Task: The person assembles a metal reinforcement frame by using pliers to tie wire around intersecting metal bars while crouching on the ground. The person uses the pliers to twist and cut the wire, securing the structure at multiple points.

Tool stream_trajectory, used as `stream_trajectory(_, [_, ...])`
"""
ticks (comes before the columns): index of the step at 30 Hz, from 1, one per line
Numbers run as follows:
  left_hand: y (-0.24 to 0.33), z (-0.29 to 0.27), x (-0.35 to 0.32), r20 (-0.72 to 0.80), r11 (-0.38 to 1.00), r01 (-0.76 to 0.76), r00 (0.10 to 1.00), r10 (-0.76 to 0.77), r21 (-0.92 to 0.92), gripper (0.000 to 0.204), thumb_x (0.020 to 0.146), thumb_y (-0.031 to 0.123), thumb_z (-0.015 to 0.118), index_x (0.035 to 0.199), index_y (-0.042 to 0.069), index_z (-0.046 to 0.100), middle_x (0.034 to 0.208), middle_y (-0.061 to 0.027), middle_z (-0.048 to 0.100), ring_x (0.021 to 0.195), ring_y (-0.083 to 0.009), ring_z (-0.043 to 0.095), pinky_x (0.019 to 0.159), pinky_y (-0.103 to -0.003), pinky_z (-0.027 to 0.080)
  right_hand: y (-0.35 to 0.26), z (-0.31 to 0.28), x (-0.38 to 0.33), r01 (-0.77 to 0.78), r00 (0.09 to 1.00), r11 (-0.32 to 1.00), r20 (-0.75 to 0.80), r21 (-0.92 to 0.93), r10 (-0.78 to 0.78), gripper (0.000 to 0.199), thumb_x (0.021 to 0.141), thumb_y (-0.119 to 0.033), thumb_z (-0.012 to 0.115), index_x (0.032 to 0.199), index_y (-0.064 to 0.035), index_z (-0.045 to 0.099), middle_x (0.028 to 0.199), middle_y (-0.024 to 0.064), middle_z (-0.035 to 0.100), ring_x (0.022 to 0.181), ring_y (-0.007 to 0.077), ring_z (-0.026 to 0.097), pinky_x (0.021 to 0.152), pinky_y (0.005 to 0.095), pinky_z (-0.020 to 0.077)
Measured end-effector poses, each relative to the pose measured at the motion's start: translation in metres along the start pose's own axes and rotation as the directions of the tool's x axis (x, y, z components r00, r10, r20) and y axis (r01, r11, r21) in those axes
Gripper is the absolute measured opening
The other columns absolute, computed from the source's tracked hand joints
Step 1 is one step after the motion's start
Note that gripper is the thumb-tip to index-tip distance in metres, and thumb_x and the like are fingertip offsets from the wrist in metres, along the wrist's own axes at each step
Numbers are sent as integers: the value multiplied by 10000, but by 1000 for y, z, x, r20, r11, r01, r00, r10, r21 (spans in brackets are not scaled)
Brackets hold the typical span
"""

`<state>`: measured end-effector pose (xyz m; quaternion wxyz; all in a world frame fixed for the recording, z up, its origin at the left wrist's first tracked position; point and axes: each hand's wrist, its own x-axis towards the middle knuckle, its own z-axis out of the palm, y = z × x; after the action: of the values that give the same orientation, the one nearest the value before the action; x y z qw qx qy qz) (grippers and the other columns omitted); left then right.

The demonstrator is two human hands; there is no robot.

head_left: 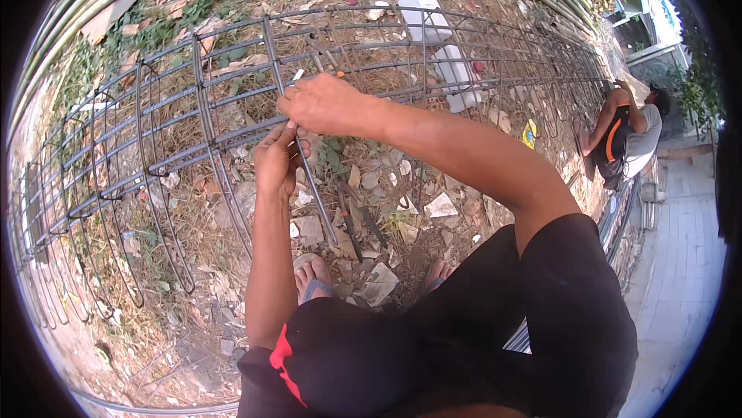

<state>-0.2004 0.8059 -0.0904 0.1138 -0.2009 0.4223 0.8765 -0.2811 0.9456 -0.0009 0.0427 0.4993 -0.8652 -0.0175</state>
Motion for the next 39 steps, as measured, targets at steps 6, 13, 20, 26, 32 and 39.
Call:
stream_trajectory(6, [-1,-1,3,-44,999,21,999,-23,-40,272,997,165,698,1192,-20,661,947,-79,725,727,-159,666,618,-280,556,-17,-18,-7,-444,893,878,171,177,417,417,826,-251,771,1131,10,662,1020,178,703,968,360,710,781,495,587])
stream_trajectory(13, [0,-7,4,-28,998,66,997,-67,-23,290,978,170,726,1187,-24,673,968,-106,747,727,-174,699,627,-291,587,-3,2,-123,-691,674,610,40,388,738,455,915,-356,757,1167,-28,566,1113,163,626,989,326,676,828,447,544])
stream_trajectory(20, [1,-7,6,0,998,55,998,-56,-15,341,975,168,728,1222,-55,653,965,-119,741,744,-187,704,647,-302,596,-17,4,-121,-646,727,726,-101,233,679,591,905,-439,765,1247,-14,537,1192,175,614,1141,337,605,909,454,538])
stream_trajectory(26, [3,-6,2,2,998,58,998,-58,-25,353,976,162,726,1240,-57,644,999,-129,735,783,-196,718,666,-310,611,0,0,-66,-605,796,786,54,131,603,736,818,-453,827,1301,-2,504,1247,196,607,1225,368,560,946,508,528])
stream_trajectory(32, [4,-6,0,16,996,71,997,-70,-55,360,967,174,741,1227,-59,650,1008,-137,732,796,-201,722,665,-308,626,24,-19,-51,-780,592,398,363,483,720,426,861,-126,684,1219,28,511,963,204,679,790,389,677,813,478,588])
stream_trajectory(39, [4,-8,0,64,993,87,995,-82,-77,330,977,189,726,1194,-50,656,1019,-119,715,839,-207,711,697,-321,612,42,-98,-88,-560,772,825,408,74,487,222,849,7,602,1068,-24,610,992,135,652,824,300,654,799,374,574])
